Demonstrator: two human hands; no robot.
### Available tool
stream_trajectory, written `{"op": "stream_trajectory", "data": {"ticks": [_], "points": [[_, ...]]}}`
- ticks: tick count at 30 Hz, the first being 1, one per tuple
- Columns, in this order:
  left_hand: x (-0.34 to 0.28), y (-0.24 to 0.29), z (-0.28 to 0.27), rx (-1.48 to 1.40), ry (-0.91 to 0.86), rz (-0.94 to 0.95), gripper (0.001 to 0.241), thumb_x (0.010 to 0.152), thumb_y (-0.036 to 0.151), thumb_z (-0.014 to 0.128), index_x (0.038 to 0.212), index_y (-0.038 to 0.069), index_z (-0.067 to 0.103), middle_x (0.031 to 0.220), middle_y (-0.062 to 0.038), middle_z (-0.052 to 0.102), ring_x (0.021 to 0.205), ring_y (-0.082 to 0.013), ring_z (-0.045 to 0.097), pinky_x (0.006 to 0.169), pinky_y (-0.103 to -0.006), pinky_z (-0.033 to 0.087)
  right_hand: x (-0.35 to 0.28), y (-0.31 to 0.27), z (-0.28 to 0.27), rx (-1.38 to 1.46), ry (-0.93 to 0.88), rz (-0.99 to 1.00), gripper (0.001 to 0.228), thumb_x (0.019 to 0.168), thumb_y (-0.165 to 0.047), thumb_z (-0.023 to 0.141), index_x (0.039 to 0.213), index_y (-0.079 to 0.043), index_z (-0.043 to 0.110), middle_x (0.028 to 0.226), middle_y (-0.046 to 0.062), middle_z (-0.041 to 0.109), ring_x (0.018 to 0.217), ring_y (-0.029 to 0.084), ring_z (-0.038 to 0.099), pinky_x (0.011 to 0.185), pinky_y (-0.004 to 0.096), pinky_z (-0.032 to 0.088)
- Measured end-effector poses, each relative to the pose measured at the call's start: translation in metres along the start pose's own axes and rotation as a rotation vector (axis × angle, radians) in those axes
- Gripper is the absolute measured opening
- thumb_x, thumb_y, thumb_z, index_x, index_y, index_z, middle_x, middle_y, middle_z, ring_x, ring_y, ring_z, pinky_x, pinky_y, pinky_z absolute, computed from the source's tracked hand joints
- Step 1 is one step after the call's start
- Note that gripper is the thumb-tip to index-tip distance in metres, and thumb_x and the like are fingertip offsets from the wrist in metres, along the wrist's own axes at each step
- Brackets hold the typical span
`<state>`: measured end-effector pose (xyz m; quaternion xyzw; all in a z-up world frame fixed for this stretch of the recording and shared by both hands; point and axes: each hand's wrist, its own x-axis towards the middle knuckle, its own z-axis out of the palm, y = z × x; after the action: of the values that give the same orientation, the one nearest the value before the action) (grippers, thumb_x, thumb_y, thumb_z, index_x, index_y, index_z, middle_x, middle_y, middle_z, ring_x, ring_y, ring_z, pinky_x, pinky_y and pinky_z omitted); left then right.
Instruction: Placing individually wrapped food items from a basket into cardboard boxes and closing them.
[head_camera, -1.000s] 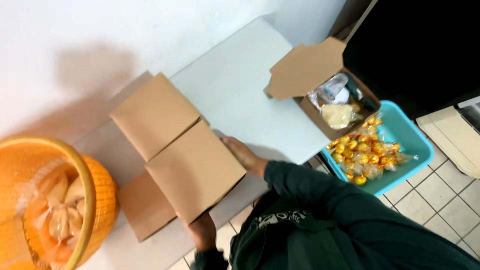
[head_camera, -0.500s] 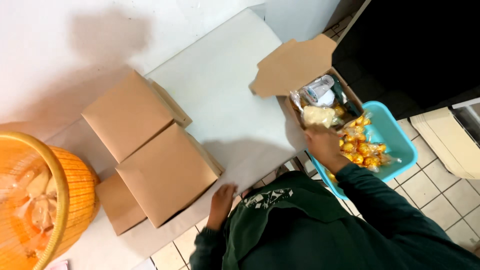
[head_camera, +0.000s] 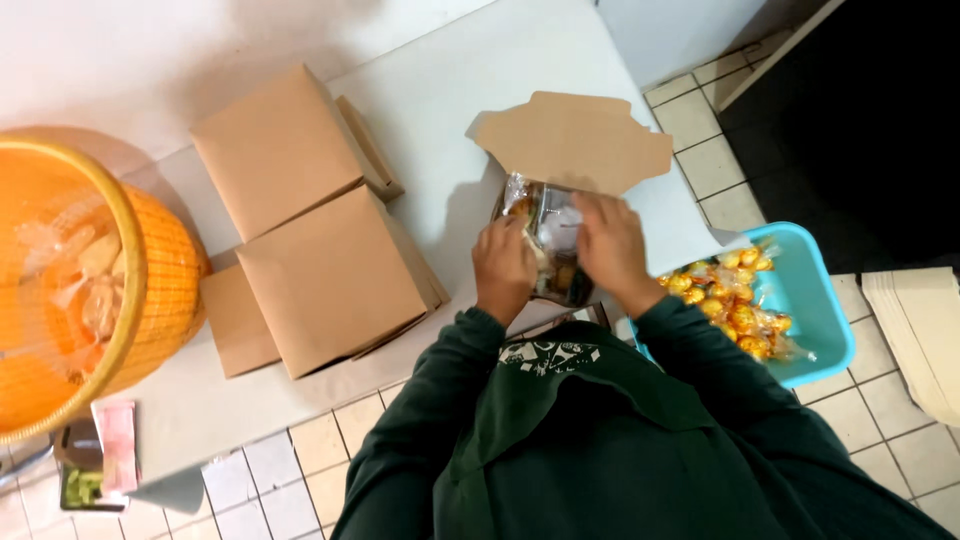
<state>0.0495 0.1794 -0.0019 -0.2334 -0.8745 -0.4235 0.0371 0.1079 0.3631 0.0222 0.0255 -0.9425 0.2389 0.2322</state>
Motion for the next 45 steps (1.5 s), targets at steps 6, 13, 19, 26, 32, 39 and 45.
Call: {"op": "stream_trajectory", "data": {"ticks": [6, 13, 19, 26, 32, 39, 45], "points": [[0.032, -0.053, 0.063, 0.445, -0.069, 0.025, 0.044, 0.091, 0.017, 0.058, 0.133, 0.007, 0.061, 0.131, -0.012, 0.063, 0.12, -0.0324, 0.054, 0.094, -0.0554, 0.039, 0.027, -0.001, -0.008, -0.138, -0.158, -0.046, 0.054, 0.075, -0.015, 0.078, 0.126, -0.003, 0.067, 0.116, 0.015, 0.069, 0.107, 0.037, 0.061, 0.086, 0.051, 0.048], [0.018, -0.011, 0.029, 0.445, -0.312, -0.119, 0.029, 0.081, 0.023, 0.063, 0.107, 0.013, 0.072, 0.114, -0.004, 0.07, 0.11, -0.031, 0.056, 0.084, -0.0581, 0.036, 0.013, 0.022, 0.01, -0.006, -0.046, 0.079, 0.039, 0.089, -0.017, 0.078, 0.124, -0.003, 0.068, 0.115, 0.015, 0.07, 0.106, 0.038, 0.064, 0.091, 0.046, 0.052], [-0.018, -0.034, 0.037, 0.202, -0.062, 0.082, 0.017, 0.091, 0.028, 0.065, 0.099, 0.014, 0.073, 0.117, -0.003, 0.07, 0.117, -0.0246, 0.058, 0.096, -0.0503, 0.041, 0.031, 0.008, 0.024, 0.044, -0.07, 0.114, 0.04, 0.091, -0.022, 0.078, 0.126, -0.004, 0.068, 0.115, 0.016, 0.07, 0.106, 0.037, 0.064, 0.089, 0.047, 0.052], [-0.018, -0.028, 0.0, 0.232, 0.114, -0.189, 0.047, 0.083, 0.02, 0.066, 0.128, 0.008, 0.061, 0.14, -0.013, 0.056, 0.129, -0.0326, 0.05, 0.097, -0.0547, 0.038, 0.046, -0.01, 0.056, -0.252, -0.18, -0.047, 0.05, 0.086, -0.028, 0.077, 0.131, -0.009, 0.068, 0.117, 0.009, 0.069, 0.112, 0.032, 0.063, 0.091, 0.048, 0.045], [-0.025, -0.052, 0.007, -0.008, 0.077, -0.054, 0.068, 0.082, 0.012, 0.071, 0.143, 0.0, 0.045, 0.146, -0.026, 0.041, 0.132, -0.0457, 0.04, 0.113, -0.0544, 0.037, 0.035, 0.016, 0.053, -0.089, -0.057, -0.017, 0.041, 0.091, -0.025, 0.073, 0.128, -0.008, 0.065, 0.125, 0.012, 0.065, 0.12, 0.033, 0.058, 0.097, 0.051, 0.043], [-0.043, -0.09, 0.018, -0.166, -0.153, -0.218, 0.07, 0.083, 0.011, 0.072, 0.148, 0.005, 0.048, 0.135, -0.019, 0.054, 0.123, -0.0379, 0.055, 0.103, -0.0433, 0.048, 0.018, 0.133, 0.054, 0.758, 0.289, 1.006, 0.055, 0.103, -0.046, 0.052, 0.146, -0.013, 0.04, 0.14, 0.012, 0.056, 0.128, 0.029, 0.051, 0.11, 0.052, 0.039], [-0.034, -0.079, 0.008, -0.141, -0.129, -0.14, 0.069, 0.078, 0.009, 0.076, 0.143, 0.005, 0.053, 0.129, -0.017, 0.056, 0.115, -0.036, 0.058, 0.097, -0.0411, 0.051, 0.038, 0.127, 0.034, 1.572, 0.012, 0.916, 0.102, 0.087, -0.086, 0.019, 0.16, -0.016, 0.034, 0.158, 0.009, 0.05, 0.146, 0.03, 0.035, 0.114, 0.057, 0.012]]}}
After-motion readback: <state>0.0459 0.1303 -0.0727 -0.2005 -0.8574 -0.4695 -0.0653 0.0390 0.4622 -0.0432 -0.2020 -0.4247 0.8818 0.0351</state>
